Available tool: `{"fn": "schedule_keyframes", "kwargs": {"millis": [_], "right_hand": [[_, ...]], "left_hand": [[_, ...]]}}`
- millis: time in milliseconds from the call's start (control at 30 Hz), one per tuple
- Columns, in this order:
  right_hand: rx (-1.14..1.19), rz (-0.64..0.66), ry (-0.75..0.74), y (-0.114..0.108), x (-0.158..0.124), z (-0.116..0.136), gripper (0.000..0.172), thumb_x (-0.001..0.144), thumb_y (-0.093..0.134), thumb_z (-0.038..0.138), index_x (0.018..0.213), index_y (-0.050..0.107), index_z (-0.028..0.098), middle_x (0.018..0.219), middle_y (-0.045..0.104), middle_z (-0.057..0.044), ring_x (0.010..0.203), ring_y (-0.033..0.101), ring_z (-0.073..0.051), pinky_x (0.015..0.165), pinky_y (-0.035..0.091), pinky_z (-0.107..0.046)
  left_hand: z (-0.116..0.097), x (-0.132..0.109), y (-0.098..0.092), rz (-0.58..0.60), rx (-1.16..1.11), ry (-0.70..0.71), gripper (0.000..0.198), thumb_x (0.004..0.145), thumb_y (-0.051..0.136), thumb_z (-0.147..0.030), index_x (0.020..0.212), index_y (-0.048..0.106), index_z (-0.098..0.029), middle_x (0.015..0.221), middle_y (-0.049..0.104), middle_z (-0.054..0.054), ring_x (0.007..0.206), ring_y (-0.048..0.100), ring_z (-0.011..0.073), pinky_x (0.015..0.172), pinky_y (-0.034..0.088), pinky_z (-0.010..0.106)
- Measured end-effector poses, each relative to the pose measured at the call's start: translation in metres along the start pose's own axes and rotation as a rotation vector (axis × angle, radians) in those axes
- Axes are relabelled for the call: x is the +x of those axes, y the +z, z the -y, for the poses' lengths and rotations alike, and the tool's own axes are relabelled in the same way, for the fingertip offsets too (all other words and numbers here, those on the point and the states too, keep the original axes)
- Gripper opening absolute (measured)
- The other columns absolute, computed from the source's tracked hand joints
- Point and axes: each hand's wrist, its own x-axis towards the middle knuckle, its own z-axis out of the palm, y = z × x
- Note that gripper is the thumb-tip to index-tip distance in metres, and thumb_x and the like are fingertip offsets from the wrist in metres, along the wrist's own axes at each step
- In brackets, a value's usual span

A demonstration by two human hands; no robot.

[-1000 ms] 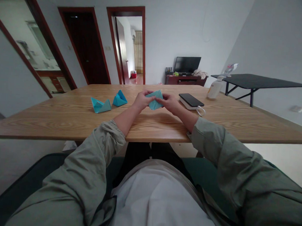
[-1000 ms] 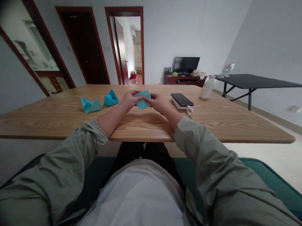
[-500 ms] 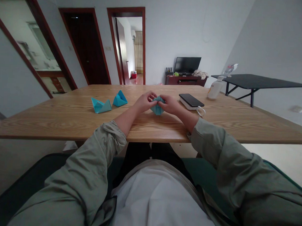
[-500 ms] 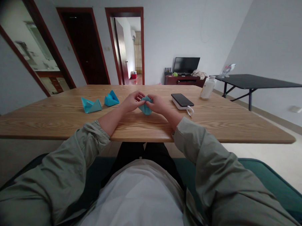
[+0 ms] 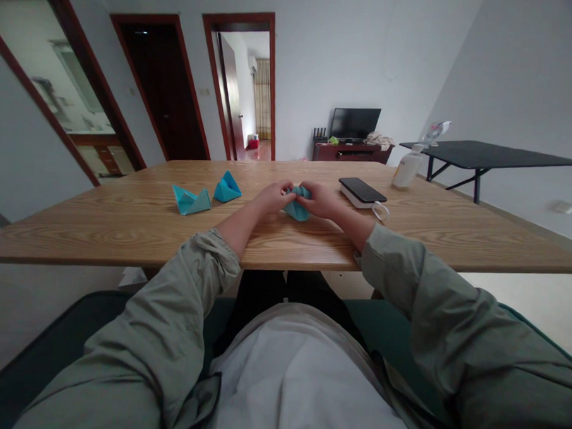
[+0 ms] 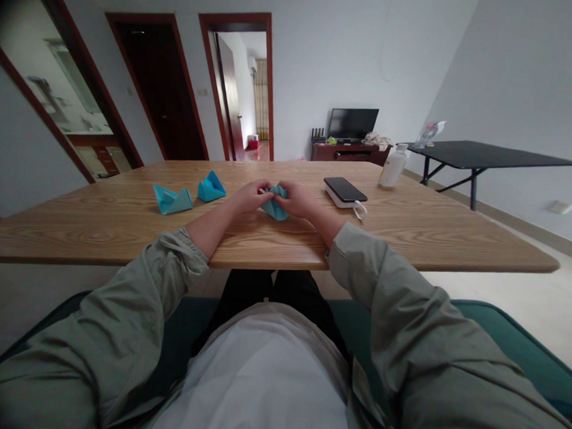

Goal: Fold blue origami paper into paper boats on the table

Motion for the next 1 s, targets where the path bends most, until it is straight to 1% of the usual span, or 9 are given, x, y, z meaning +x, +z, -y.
{"fn": "schedule_keyframes", "kwargs": {"millis": [100,233,400,533,700,767,833,900,1000], "right_hand": [[0.016,-0.015,0.02,-0.001,-0.001,0.001,0.023,0.08,0.055,0.039,0.079,0.059,0.016,0.072,0.06,-0.001,0.066,0.047,-0.014,0.061,0.035,-0.026],[0.041,-0.028,0.047,-0.003,0.0,-0.005,0.024,0.078,0.055,0.04,0.081,0.061,0.017,0.07,0.059,0.0,0.067,0.049,-0.015,0.059,0.036,-0.026],[0.085,-0.035,0.082,-0.01,0.003,-0.017,0.017,0.075,0.057,0.03,0.079,0.065,0.015,0.076,0.065,-0.004,0.07,0.054,-0.016,0.063,0.041,-0.027],[-0.03,0.065,0.126,-0.017,0.0,-0.018,0.016,0.076,0.058,0.024,0.08,0.07,0.014,0.079,0.07,-0.006,0.072,0.058,-0.016,0.067,0.043,-0.025],[-0.187,0.186,0.122,-0.021,-0.001,-0.012,0.027,0.08,0.061,0.03,0.099,0.075,0.016,0.09,0.074,-0.006,0.074,0.06,-0.015,0.067,0.042,-0.023],[-0.231,0.229,0.099,-0.021,0.0,-0.009,0.029,0.08,0.061,0.032,0.1,0.075,0.016,0.087,0.074,-0.005,0.07,0.059,-0.014,0.065,0.041,-0.022],[-0.262,0.267,0.074,-0.02,0.001,-0.006,0.028,0.082,0.06,0.033,0.097,0.076,0.015,0.081,0.073,-0.004,0.065,0.056,-0.013,0.061,0.038,-0.022],[-0.276,0.284,0.072,-0.019,0.001,-0.004,0.028,0.083,0.059,0.033,0.095,0.076,0.014,0.079,0.072,-0.003,0.063,0.055,-0.012,0.06,0.037,-0.022],[-0.275,0.274,0.097,-0.019,0.002,-0.003,0.029,0.084,0.058,0.031,0.099,0.076,0.014,0.084,0.074,-0.004,0.065,0.056,-0.012,0.061,0.037,-0.022]], "left_hand": [[-0.002,-0.003,-0.003,0.012,0.039,0.001,0.01,0.078,0.053,-0.026,0.078,0.059,-0.017,0.059,0.05,-0.003,0.057,0.045,0.0126,0.056,0.034,0.026],[-0.005,-0.006,-0.006,0.013,0.15,0.04,0.013,0.075,0.055,-0.025,0.076,0.064,-0.016,0.061,0.054,-0.001,0.062,0.047,0.0142,0.06,0.035,0.027],[-0.001,-0.004,-0.009,-0.029,0.264,0.053,0.017,0.075,0.054,-0.027,0.081,0.067,-0.017,0.07,0.061,0.002,0.066,0.05,0.0157,0.063,0.037,0.028],[0.004,-0.004,-0.012,-0.028,0.349,0.055,0.019,0.076,0.055,-0.029,0.084,0.068,-0.017,0.077,0.065,0.003,0.071,0.054,0.0166,0.065,0.04,0.028],[-0.005,-0.006,-0.011,0.019,0.434,0.08,0.021,0.079,0.054,-0.03,0.088,0.068,-0.017,0.086,0.069,0.005,0.076,0.057,0.0169,0.069,0.042,0.028],[-0.01,-0.007,-0.01,0.021,0.449,0.104,0.021,0.08,0.055,-0.031,0.089,0.068,-0.018,0.087,0.069,0.005,0.078,0.058,0.0177,0.07,0.043,0.028],[-0.014,-0.007,-0.009,0.026,0.453,0.107,0.02,0.08,0.055,-0.03,0.09,0.068,-0.018,0.088,0.07,0.006,0.079,0.059,0.0184,0.07,0.043,0.028],[-0.015,-0.007,-0.009,0.037,0.448,0.082,0.02,0.079,0.055,-0.028,0.092,0.067,-0.018,0.089,0.07,0.006,0.08,0.06,0.0183,0.071,0.044,0.028],[-0.014,-0.007,-0.011,0.031,0.452,0.013,0.02,0.08,0.054,-0.024,0.095,0.067,-0.018,0.091,0.071,0.006,0.08,0.061,0.0177,0.072,0.044,0.027]]}}
